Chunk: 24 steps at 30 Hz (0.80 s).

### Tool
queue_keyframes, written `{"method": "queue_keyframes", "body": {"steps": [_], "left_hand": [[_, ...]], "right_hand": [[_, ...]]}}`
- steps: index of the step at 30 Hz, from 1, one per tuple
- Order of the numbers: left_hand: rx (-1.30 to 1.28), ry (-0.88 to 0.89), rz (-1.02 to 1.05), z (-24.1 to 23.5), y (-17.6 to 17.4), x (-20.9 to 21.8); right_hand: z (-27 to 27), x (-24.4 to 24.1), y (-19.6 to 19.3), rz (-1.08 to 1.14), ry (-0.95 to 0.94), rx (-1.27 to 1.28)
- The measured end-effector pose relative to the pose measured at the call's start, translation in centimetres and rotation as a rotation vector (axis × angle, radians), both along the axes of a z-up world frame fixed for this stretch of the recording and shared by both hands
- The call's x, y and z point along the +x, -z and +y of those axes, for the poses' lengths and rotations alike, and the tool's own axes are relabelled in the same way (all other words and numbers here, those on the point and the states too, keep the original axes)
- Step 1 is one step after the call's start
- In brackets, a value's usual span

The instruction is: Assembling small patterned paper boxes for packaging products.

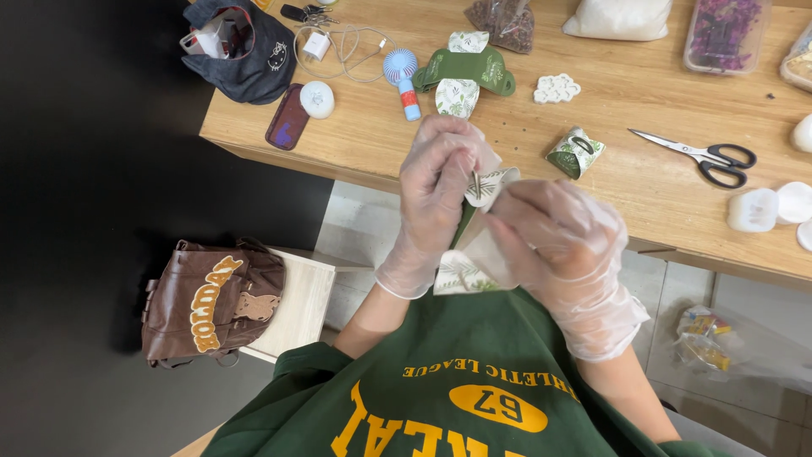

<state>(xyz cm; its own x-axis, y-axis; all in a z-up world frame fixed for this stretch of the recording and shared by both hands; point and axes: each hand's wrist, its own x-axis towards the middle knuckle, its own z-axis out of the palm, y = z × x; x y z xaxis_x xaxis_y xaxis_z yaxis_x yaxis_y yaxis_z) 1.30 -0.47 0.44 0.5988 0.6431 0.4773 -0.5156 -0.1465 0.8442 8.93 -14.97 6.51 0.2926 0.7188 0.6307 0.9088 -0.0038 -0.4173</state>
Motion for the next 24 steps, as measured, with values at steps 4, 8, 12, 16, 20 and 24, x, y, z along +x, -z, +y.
{"method": "queue_keyframes", "body": {"steps": [4,8,12,16,20,24], "left_hand": [[0.228,-0.164,0.081,0.5,1.4,0.2],[0.197,-0.042,0.195,0.6,1.3,-0.4],[0.088,0.224,0.276,1.1,0.8,-1.1],[-0.007,0.384,0.371,1.8,2.3,-1.7],[-0.141,0.287,0.391,1.4,2.3,-1.9],[0.019,0.216,0.314,1.3,1.1,-2.0]], "right_hand": [[0.2,0.6,0.7,-0.029,0.062,-0.011],[0.2,1.7,3.1,0.031,0.100,0.064],[-0.5,2.8,3.9,0.136,0.191,0.077],[-1.2,3.8,4.1,0.159,0.215,0.122],[-1.2,3.4,1.9,0.038,0.103,-0.024],[-1.2,2.6,0.4,-0.060,-0.010,-0.174]]}}
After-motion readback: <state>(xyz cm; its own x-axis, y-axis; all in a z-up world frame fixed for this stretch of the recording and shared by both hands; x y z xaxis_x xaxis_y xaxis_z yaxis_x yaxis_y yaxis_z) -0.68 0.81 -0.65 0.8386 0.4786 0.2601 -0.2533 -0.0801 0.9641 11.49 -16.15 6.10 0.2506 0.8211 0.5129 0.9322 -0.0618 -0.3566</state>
